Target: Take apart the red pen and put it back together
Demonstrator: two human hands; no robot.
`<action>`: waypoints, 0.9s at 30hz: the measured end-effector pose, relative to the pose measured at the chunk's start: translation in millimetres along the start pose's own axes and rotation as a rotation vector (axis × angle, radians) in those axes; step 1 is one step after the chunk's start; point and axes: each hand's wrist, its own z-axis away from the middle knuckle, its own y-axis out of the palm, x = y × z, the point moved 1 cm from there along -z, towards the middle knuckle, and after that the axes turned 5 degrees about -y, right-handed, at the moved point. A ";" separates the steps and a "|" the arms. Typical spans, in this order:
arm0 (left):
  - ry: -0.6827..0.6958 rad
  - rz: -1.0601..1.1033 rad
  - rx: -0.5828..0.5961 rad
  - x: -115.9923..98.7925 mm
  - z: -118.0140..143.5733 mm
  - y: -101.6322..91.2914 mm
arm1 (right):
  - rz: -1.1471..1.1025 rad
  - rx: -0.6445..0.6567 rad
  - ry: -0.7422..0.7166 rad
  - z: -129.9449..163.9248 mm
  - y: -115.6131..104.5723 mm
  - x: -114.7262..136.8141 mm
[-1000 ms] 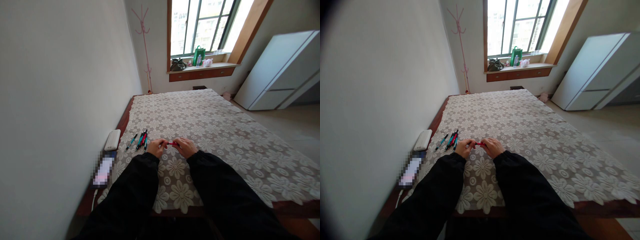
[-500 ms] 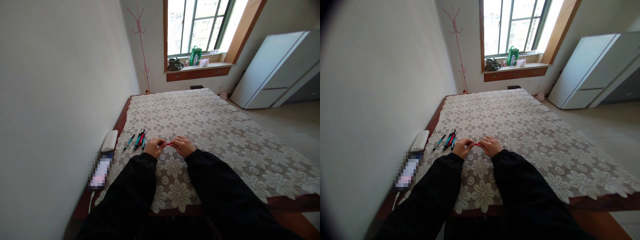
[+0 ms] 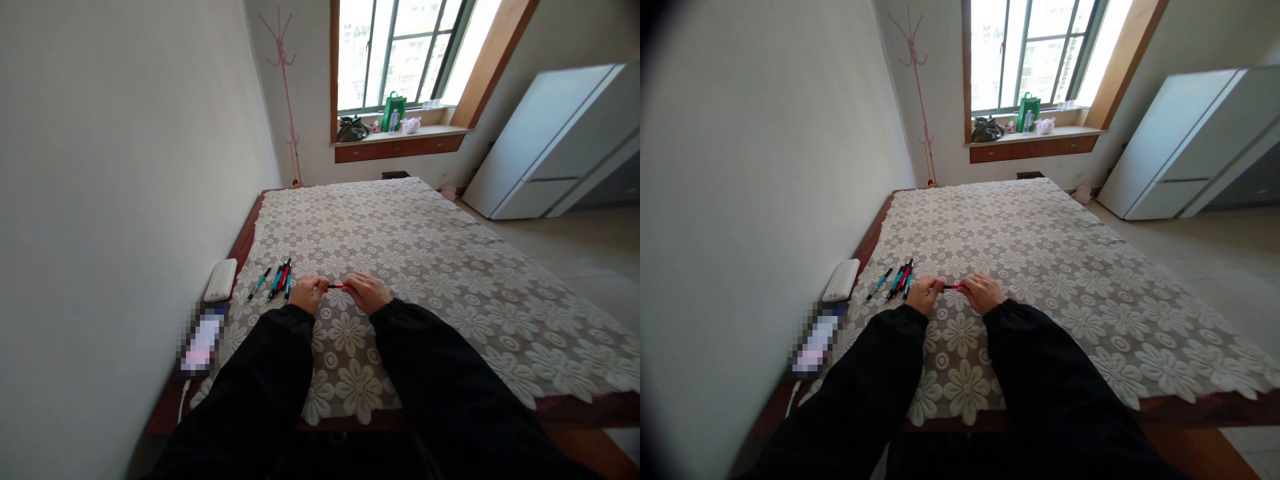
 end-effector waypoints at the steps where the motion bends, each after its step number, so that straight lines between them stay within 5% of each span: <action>1: 0.016 0.027 -0.009 -0.7 0.5 0.6 | 0.006 0.001 0.000 0.1 -0.1 -0.1; 6: 0.027 0.136 -0.115 -5.4 3.4 0.2 | 0.027 -0.011 0.005 -0.9 -0.6 0.8; 12: -0.045 0.037 0.026 -4.0 1.6 -2.7 | 0.044 -0.026 0.005 -1.9 -3.8 3.3; 18: 0.042 0.104 -0.143 -7.6 4.0 -3.9 | 0.050 -0.042 0.060 0.0 -2.5 1.0; 23: -0.073 -0.014 -0.045 -4.8 2.8 -3.2 | 0.039 -0.061 0.030 -0.5 -5.3 2.6; 27: -0.004 -0.008 -0.068 -2.2 2.8 -2.4 | 0.039 -0.055 0.036 0.5 -5.5 0.7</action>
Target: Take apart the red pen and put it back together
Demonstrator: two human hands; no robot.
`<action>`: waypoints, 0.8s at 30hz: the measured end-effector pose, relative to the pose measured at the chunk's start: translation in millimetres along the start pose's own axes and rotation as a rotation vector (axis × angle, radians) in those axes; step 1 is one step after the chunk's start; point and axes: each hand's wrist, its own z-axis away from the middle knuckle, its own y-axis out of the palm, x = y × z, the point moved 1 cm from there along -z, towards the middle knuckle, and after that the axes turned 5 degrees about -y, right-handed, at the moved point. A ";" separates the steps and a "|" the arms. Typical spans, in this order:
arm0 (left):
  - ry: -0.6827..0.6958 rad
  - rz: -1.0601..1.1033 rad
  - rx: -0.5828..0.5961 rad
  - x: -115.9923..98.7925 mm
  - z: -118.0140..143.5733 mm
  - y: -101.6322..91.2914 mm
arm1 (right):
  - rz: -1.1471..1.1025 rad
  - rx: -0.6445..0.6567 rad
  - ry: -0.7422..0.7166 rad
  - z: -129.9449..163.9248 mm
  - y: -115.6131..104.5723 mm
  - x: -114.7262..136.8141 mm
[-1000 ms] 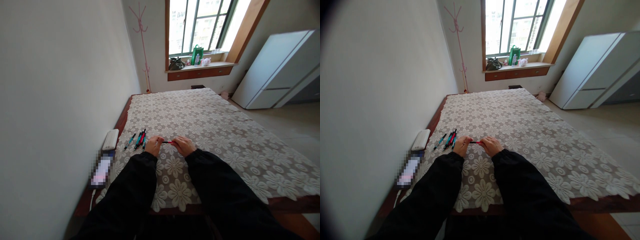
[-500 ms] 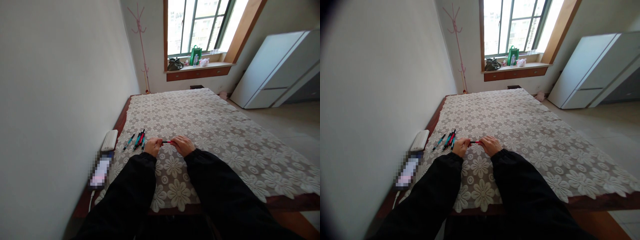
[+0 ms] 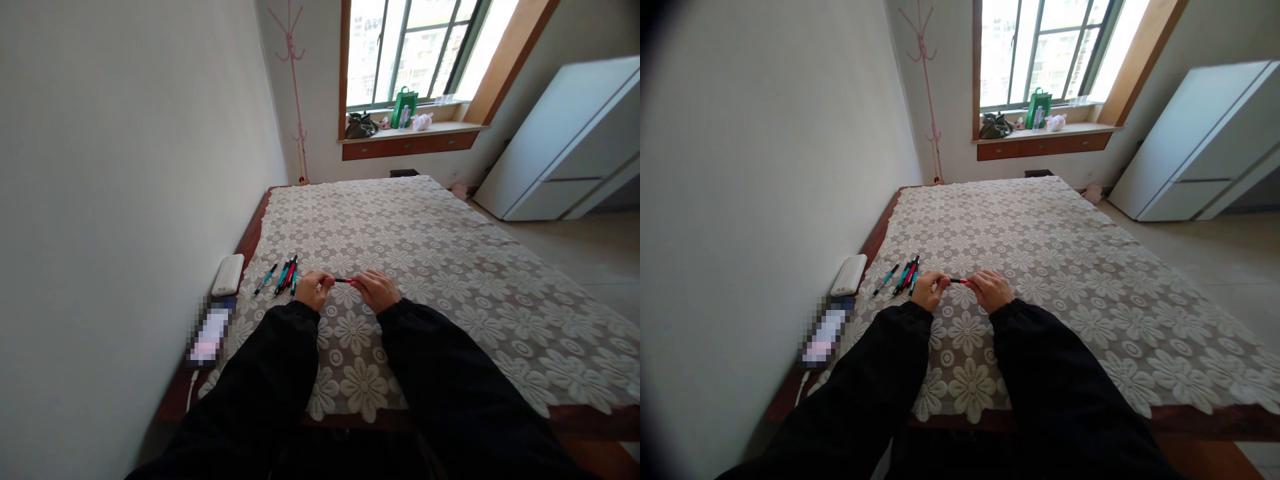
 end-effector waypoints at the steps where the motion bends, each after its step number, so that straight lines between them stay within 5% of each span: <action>1: 0.026 0.015 -0.014 -0.5 0.3 -0.1 | -0.006 0.008 -0.002 0.3 0.6 -0.9; 8: 0.012 0.048 -0.094 -8.5 3.0 -3.7 | 0.004 -0.069 -0.030 -0.2 0.7 -0.6; 17: -0.141 -0.089 0.125 -8.5 2.3 -1.0 | 0.062 -0.180 -0.099 0.0 -2.1 -0.7; 24: -0.084 -0.053 0.094 -7.1 0.7 -2.8 | 0.048 -0.192 -0.072 0.5 -3.2 -1.4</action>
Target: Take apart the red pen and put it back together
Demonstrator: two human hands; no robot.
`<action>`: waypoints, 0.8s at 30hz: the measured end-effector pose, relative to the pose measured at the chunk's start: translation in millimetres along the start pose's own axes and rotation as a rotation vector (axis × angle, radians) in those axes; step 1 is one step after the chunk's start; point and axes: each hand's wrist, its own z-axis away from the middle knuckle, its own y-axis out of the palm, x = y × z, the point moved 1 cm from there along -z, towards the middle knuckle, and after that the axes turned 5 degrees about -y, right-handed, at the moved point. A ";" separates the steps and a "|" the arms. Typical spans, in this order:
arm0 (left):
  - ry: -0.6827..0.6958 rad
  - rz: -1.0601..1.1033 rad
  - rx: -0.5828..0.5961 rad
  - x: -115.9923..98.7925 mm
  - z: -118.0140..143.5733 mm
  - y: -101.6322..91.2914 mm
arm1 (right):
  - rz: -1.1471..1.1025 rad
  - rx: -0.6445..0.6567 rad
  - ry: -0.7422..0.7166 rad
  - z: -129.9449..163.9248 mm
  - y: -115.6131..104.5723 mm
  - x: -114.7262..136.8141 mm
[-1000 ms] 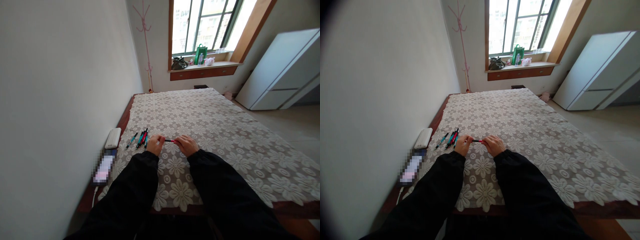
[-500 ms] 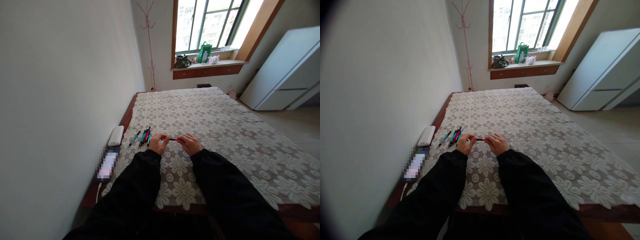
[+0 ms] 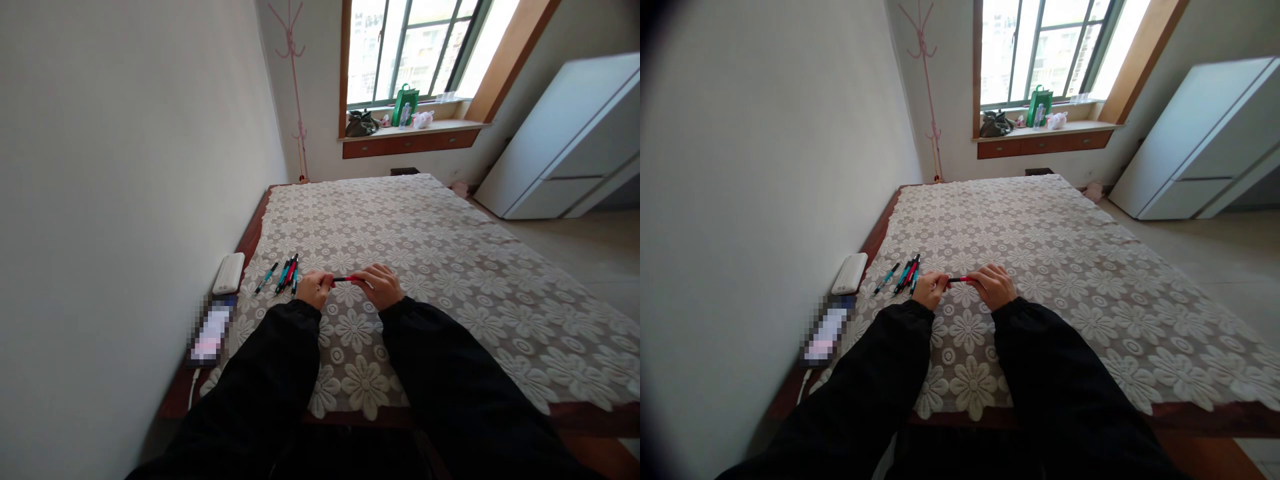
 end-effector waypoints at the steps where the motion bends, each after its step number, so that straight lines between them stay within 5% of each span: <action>1: 0.020 0.012 -0.016 0.5 -0.2 -0.3 | -0.002 0.011 0.002 -0.3 -0.6 0.8; 9: 0.060 0.035 -0.143 5.3 -0.8 0.0 | -0.150 0.082 0.085 -0.1 3.1 -7.6; 16: -0.054 0.089 -0.183 13.7 -4.3 2.3 | -0.641 -0.217 0.501 6.2 15.2 -33.8; 24: 0.038 0.113 -0.154 3.9 0.7 2.4 | -1.213 -0.322 0.739 1.2 18.9 -25.0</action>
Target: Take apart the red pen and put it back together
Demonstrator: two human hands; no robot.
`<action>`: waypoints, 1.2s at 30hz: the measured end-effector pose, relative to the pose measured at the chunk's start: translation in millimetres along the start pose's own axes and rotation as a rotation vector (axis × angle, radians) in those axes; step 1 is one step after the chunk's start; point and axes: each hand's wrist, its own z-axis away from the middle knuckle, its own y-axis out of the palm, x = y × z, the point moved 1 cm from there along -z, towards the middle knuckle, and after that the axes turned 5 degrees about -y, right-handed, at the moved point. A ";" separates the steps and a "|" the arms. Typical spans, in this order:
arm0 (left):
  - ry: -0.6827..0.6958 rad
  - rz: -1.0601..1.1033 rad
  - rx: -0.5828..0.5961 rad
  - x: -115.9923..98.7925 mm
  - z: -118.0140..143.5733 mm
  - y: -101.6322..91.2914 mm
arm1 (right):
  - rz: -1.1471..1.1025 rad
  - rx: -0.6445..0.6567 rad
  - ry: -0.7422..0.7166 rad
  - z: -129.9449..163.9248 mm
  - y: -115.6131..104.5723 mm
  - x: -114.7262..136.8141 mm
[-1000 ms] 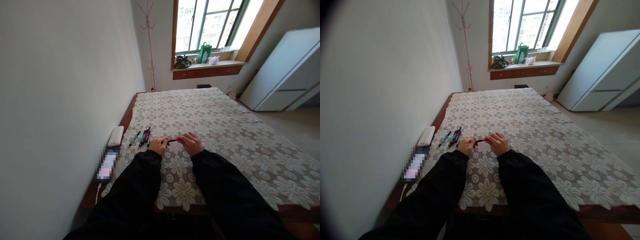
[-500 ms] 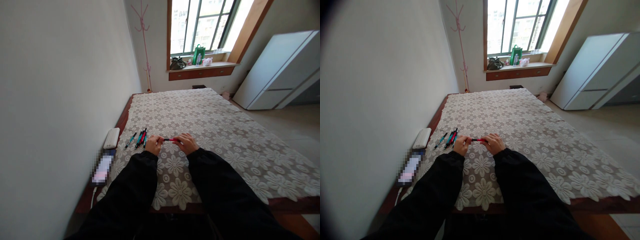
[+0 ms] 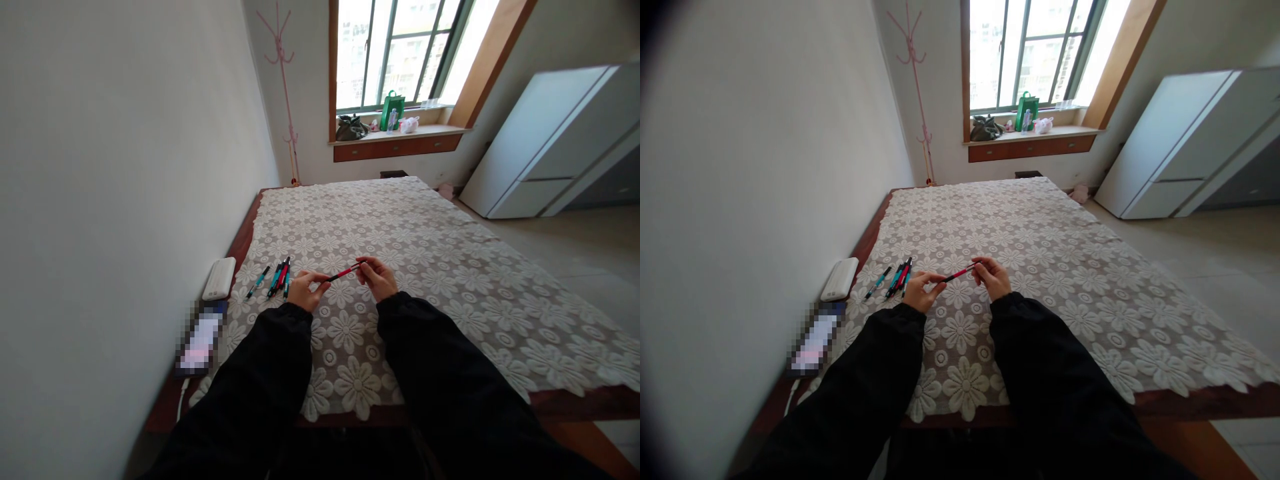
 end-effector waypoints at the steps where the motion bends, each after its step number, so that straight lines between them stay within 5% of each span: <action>1: 0.005 -0.002 0.008 -2.1 0.6 -0.2 | -0.036 0.000 0.026 0.6 1.2 2.4; 7: 0.086 -0.006 -0.016 -8.4 2.1 -2.1 | -0.093 0.202 0.286 6.2 7.7 14.1; 17: 0.075 0.003 -0.027 -7.7 2.5 -1.3 | -0.195 0.109 0.236 3.3 10.6 10.3; 20: 0.030 -0.015 -0.042 -5.9 -1.2 0.2 | -0.067 0.117 0.195 -2.9 -0.6 7.4; 23: -0.007 -0.049 -0.064 -11.4 -0.3 -6.2 | 0.286 0.124 0.134 -11.2 -20.2 2.2; 27: 0.004 -0.122 -0.063 -29.7 30.0 -47.1 | 0.809 0.127 -0.024 -18.7 -41.0 -6.1; 31: -0.044 -0.356 0.016 -25.3 91.1 -123.2 | 1.156 0.174 -0.215 -18.0 -43.5 -12.8; 34: -0.189 -0.599 -0.241 5.1 132.2 -181.7 | 1.290 0.222 -0.306 -15.9 -38.6 -15.6; 36: -0.247 -0.738 -0.312 30.4 149.1 -207.9 | 1.350 0.217 -0.318 -15.0 -35.8 -15.9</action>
